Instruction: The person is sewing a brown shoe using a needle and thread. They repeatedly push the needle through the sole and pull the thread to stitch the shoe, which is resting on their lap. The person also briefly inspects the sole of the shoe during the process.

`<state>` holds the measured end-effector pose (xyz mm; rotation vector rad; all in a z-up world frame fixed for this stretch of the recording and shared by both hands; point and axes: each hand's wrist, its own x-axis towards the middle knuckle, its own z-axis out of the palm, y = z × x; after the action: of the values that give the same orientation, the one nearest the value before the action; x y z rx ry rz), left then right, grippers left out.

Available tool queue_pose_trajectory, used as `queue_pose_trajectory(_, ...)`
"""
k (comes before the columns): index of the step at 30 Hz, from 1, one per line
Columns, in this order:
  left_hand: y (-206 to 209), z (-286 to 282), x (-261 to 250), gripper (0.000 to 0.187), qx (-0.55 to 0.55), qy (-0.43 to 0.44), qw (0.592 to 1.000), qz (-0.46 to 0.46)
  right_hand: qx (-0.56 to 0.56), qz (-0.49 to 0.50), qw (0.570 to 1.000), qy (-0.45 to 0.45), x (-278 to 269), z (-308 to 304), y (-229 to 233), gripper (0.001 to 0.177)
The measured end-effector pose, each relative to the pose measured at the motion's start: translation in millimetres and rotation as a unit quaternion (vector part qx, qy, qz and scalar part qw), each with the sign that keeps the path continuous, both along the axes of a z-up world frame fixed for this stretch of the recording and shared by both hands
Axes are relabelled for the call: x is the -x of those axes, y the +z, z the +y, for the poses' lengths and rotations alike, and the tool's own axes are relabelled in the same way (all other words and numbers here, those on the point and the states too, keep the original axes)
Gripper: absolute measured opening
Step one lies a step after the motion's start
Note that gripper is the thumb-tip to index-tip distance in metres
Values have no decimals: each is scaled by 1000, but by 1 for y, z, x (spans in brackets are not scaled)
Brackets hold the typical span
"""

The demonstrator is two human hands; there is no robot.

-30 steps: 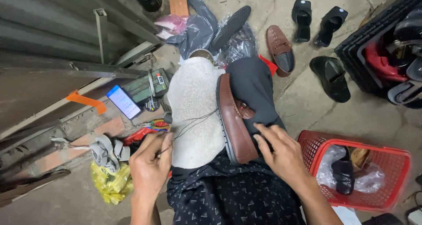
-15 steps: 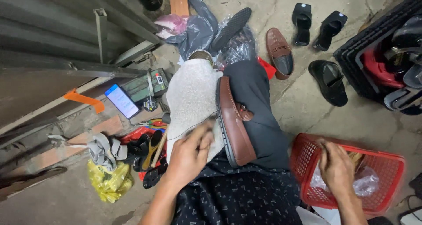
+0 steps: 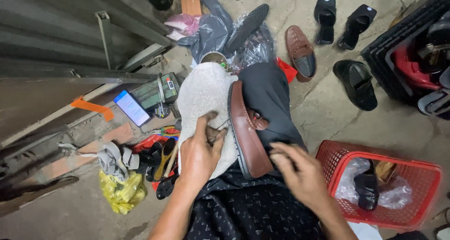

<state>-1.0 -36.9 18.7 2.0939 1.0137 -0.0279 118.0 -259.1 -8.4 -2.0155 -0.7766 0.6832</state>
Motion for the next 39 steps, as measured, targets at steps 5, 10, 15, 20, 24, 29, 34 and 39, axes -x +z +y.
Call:
queue_pose_trajectory(5,-4,1,1,71,41,-1,999,-11,8,178,984,2,17,27,-16,48)
queue_pose_trajectory(10,-18,-10,8,68,-74,-43,994,-67,-145,240,957,-80,20,13,-44,26)
queue_pose_trajectory(15,-30,-21,3,54,-312,-87,943,-77,-154,313,926,-143,20,5,-46,34)
queue_pose_trajectory(20,-18,-24,-9,28,-301,-81,947,-77,-162,311,923,-158,22,-3,-54,36)
queue_pose_trajectory(24,-21,-28,-12,20,-281,-79,950,-113,-172,310,922,-156,21,-3,-51,36)
queue_pose_trajectory(29,-25,-28,-16,13,-243,-90,957,-131,-204,327,908,-164,21,-4,-57,37)
queue_pose_trajectory(34,-32,-23,-20,24,-131,-80,966,-210,-237,369,880,-182,21,-6,-62,35)
queue_pose_trajectory(39,-20,-16,-21,31,212,78,944,-242,-217,382,880,-184,23,2,-47,35)
